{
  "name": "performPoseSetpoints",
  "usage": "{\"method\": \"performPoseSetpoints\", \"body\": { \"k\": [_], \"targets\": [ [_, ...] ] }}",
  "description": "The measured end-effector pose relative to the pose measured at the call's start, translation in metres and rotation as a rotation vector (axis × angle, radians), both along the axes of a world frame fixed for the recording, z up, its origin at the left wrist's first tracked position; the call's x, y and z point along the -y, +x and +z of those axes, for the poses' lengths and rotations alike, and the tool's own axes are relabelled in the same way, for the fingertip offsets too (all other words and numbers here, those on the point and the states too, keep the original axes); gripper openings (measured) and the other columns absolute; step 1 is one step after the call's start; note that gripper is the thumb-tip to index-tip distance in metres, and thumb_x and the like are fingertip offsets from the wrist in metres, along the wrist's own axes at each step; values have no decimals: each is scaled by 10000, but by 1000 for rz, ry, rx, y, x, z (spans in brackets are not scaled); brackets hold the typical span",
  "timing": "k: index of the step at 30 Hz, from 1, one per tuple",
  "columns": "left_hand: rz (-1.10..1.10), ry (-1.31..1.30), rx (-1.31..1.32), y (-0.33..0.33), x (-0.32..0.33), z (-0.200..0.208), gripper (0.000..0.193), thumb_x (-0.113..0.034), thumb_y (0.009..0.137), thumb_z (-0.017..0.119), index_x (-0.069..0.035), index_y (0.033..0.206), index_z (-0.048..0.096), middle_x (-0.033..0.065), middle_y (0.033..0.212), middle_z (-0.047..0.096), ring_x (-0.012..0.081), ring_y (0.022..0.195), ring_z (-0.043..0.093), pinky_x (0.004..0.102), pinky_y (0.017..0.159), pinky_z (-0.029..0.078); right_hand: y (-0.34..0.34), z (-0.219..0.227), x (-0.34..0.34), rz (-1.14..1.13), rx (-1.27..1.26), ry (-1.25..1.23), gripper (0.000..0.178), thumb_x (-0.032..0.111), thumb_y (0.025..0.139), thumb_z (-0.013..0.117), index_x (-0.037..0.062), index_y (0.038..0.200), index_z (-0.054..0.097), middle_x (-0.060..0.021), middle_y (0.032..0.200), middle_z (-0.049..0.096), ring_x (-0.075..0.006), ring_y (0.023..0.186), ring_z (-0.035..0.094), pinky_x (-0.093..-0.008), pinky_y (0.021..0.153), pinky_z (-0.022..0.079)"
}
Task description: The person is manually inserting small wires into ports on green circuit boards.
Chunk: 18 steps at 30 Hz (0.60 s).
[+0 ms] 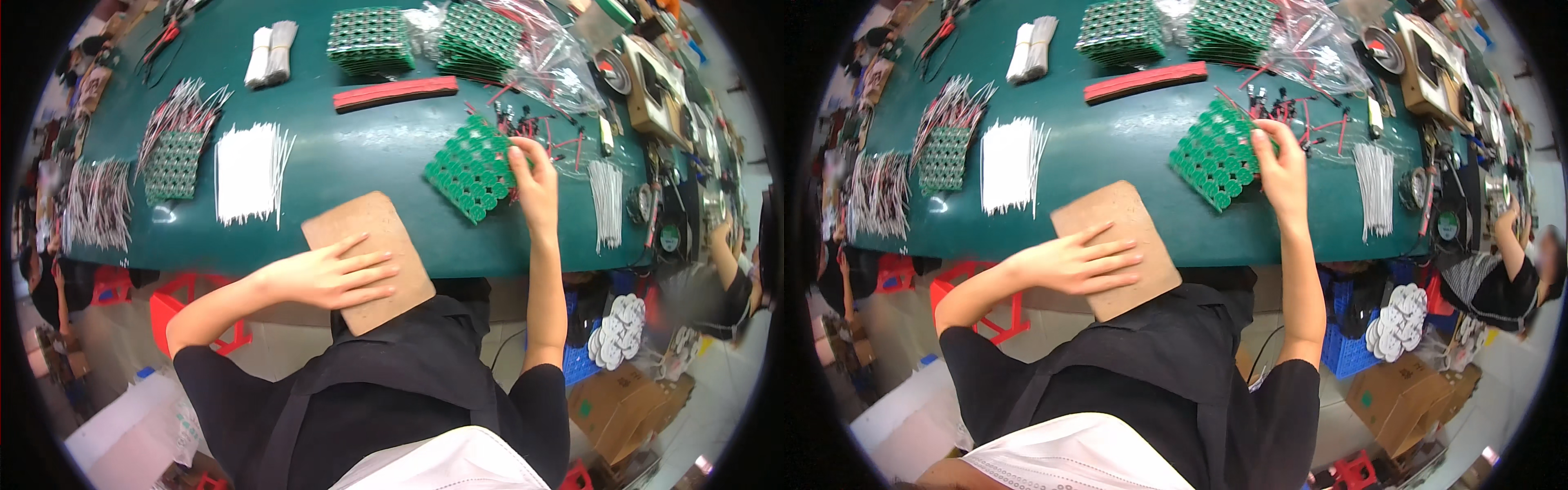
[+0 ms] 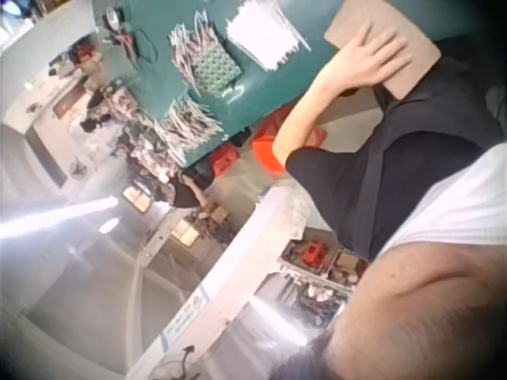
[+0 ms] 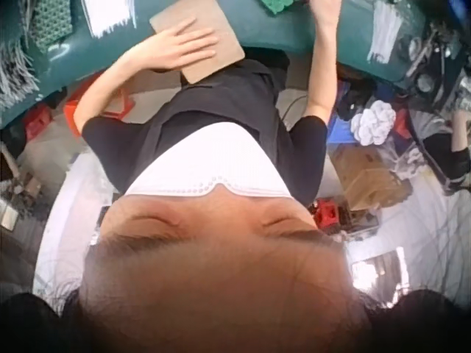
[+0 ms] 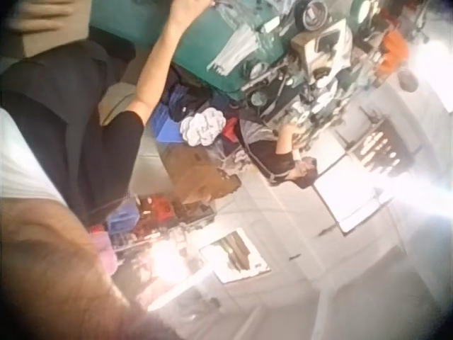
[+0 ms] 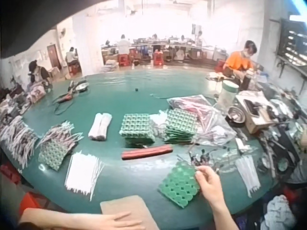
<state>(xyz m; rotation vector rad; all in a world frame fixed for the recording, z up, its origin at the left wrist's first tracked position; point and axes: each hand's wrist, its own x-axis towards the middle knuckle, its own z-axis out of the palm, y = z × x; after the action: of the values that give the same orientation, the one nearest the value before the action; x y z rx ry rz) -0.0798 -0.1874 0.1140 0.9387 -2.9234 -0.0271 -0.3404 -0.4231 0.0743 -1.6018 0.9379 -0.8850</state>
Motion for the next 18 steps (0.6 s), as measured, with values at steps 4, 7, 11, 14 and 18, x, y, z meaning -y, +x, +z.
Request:
{"method": "performPoseSetpoints", "body": {
  "k": [4,7,11,14,18],
  "targets": [
    [298,-410,-233,50,26,64,239,-26,746,678,-51,981,712,91,1050,700,270,1027,675,391,840,580,19,-12,-17,250,-223,-16,211,190,946,610,56,1106,642,-73,985,665,-168,873,643,-299,771,510],
    [618,-743,-7,101,86,78,430,13,764,639,-86,1182,658,76,1174,659,262,1070,639,344,887,530,48,-27,-47,193,-433,-471,222,210,913,637,93,1101,647,-116,945,634,-271,829,644,-361,747,523],
    [856,-758,60,202,143,31,516,-6,774,633,-176,1261,612,38,1180,641,249,1053,619,353,902,499,62,9,-68,44,-436,-836,176,230,871,656,110,997,628,-100,925,601,-293,883,603,-397,751,506],
    [1091,-503,114,246,154,-22,657,-66,781,662,-234,1388,470,127,1237,589,303,1227,498,451,1025,398,23,13,-57,-211,-644,-661,182,249,870,662,90,942,609,-111,958,585,-294,870,592,-404,729,505],
    [955,-185,-28,148,135,-14,839,-159,732,732,-157,1475,340,208,1391,456,419,1309,385,487,1076,323,-41,-1,-45,-390,-969,-600,229,284,877,664,77,930,581,-111,859,560,-304,834,588,-417,695,509]
  ]
}}
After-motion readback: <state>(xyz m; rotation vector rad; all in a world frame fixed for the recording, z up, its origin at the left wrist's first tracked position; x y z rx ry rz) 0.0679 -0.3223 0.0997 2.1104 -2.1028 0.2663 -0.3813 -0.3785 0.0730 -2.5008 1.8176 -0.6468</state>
